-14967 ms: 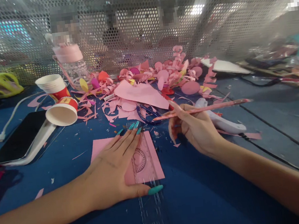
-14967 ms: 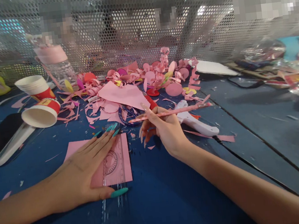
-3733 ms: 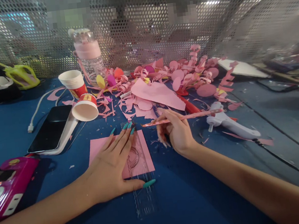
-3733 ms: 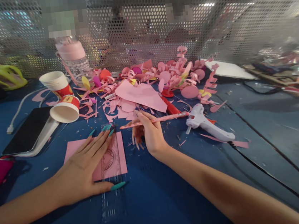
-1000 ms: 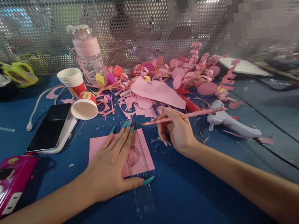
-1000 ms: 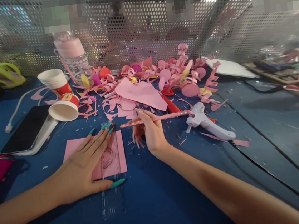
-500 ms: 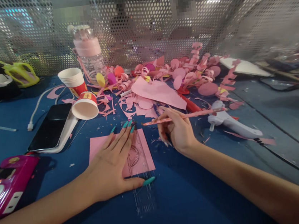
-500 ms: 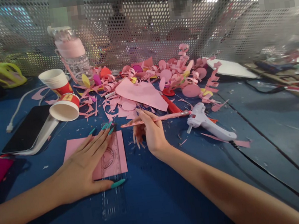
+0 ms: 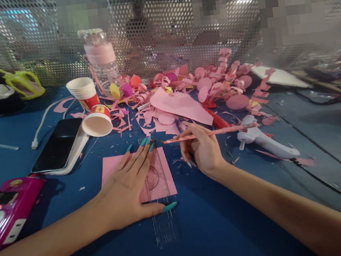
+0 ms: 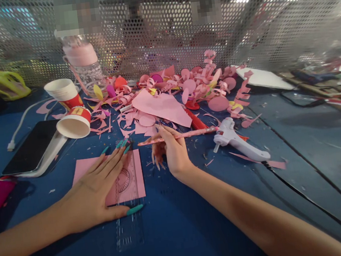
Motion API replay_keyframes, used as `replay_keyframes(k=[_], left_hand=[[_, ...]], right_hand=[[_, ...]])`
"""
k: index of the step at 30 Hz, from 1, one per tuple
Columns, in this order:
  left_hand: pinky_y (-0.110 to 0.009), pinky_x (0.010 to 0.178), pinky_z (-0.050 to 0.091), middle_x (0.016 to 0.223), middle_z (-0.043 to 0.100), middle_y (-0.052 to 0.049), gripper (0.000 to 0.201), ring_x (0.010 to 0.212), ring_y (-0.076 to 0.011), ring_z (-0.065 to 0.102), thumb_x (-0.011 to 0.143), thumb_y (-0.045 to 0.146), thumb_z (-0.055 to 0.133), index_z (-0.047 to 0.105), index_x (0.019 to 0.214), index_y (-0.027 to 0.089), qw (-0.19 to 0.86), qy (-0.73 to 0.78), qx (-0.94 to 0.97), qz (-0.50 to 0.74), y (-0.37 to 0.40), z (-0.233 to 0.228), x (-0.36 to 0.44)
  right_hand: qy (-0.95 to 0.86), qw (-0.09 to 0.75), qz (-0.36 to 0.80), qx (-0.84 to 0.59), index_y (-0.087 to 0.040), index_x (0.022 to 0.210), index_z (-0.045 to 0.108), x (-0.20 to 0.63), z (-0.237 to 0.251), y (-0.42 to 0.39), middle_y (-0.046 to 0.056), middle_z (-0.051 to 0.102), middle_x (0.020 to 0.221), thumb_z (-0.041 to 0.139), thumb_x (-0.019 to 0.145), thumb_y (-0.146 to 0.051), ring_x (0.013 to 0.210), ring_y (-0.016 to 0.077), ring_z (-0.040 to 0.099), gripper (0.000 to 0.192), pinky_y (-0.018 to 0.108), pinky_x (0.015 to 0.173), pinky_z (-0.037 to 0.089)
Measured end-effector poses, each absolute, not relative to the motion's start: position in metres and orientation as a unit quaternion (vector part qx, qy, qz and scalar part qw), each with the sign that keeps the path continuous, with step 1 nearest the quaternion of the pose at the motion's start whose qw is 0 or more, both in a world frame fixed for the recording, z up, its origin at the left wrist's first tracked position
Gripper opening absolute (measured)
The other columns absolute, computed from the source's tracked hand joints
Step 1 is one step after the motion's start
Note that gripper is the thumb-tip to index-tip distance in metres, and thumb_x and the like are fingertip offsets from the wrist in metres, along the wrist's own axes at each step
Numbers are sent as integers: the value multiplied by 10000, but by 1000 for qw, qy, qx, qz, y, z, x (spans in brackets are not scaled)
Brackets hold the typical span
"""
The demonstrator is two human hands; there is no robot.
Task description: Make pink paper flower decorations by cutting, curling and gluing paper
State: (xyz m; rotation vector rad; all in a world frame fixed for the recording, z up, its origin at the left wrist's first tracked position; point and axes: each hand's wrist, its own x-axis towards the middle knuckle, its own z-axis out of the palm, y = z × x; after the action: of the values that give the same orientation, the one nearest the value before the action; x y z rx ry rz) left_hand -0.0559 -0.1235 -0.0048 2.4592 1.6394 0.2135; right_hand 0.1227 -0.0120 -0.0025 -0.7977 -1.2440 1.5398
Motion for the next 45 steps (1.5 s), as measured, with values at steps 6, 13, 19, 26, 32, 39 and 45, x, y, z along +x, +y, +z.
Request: replay_keyframes(k=[6, 13, 19, 26, 32, 39, 45], left_hand=[[-502, 1107, 141, 1510, 125, -136, 1023, 1373, -314, 150, 709, 731, 424, 8, 1448, 159, 95, 549, 826, 83, -123, -4, -56], [-509, 1102, 155, 1507, 131, -147, 1026, 1376, -310, 142, 714, 738, 405, 5, 1447, 141, 90, 546, 830, 74, -123, -4, -56], [-507, 1102, 160, 1507, 126, -148, 1022, 1376, -308, 142, 714, 743, 394, 15, 1446, 139, 91, 548, 829, 67, -122, -3, -56], [-496, 1110, 132, 1503, 135, -160, 1024, 1375, -310, 146, 713, 749, 388, 29, 1446, 132, 82, 547, 831, 67, -122, -4, -56], [-491, 1107, 142, 1507, 129, -146, 1023, 1376, -305, 141, 714, 749, 391, 10, 1447, 145, 77, 545, 832, 73, -123, -6, -56], [-506, 1100, 150, 1504, 121, -164, 1031, 1376, -311, 139, 719, 749, 379, -2, 1445, 124, 72, 542, 835, 64, -123, -6, -56], [-501, 1104, 147, 1502, 126, -168, 1034, 1377, -304, 135, 718, 755, 367, 15, 1444, 109, 72, 544, 834, 58, -123, -6, -56]], right_hand=[[-514, 478, 631, -332, -183, 575, 564, 123, -3, -12, -29, 505, 388, 496, 788, -400, 240, 78, 403, 311, 188, 235, 294], [-508, 480, 633, -332, -183, 574, 575, 123, -3, -12, -33, 489, 380, 496, 788, -394, 241, 76, 395, 310, 188, 238, 291], [-507, 482, 637, -326, -175, 574, 572, 123, -2, -13, -25, 511, 387, 500, 788, -380, 240, 77, 404, 304, 184, 233, 291], [-503, 482, 644, -317, -179, 577, 563, 124, -4, -12, -29, 516, 386, 505, 783, -379, 240, 77, 406, 293, 180, 229, 299], [-495, 483, 648, -319, -178, 576, 531, 124, -4, -11, -29, 519, 382, 505, 779, -371, 238, 79, 411, 281, 180, 226, 300], [-500, 483, 646, -317, -178, 574, 525, 124, -4, -11, -27, 521, 379, 487, 793, -359, 237, 75, 413, 286, 179, 229, 300], [-497, 479, 651, -317, -176, 577, 531, 124, -4, -12, -27, 530, 390, 489, 791, -358, 239, 77, 421, 284, 180, 227, 300]])
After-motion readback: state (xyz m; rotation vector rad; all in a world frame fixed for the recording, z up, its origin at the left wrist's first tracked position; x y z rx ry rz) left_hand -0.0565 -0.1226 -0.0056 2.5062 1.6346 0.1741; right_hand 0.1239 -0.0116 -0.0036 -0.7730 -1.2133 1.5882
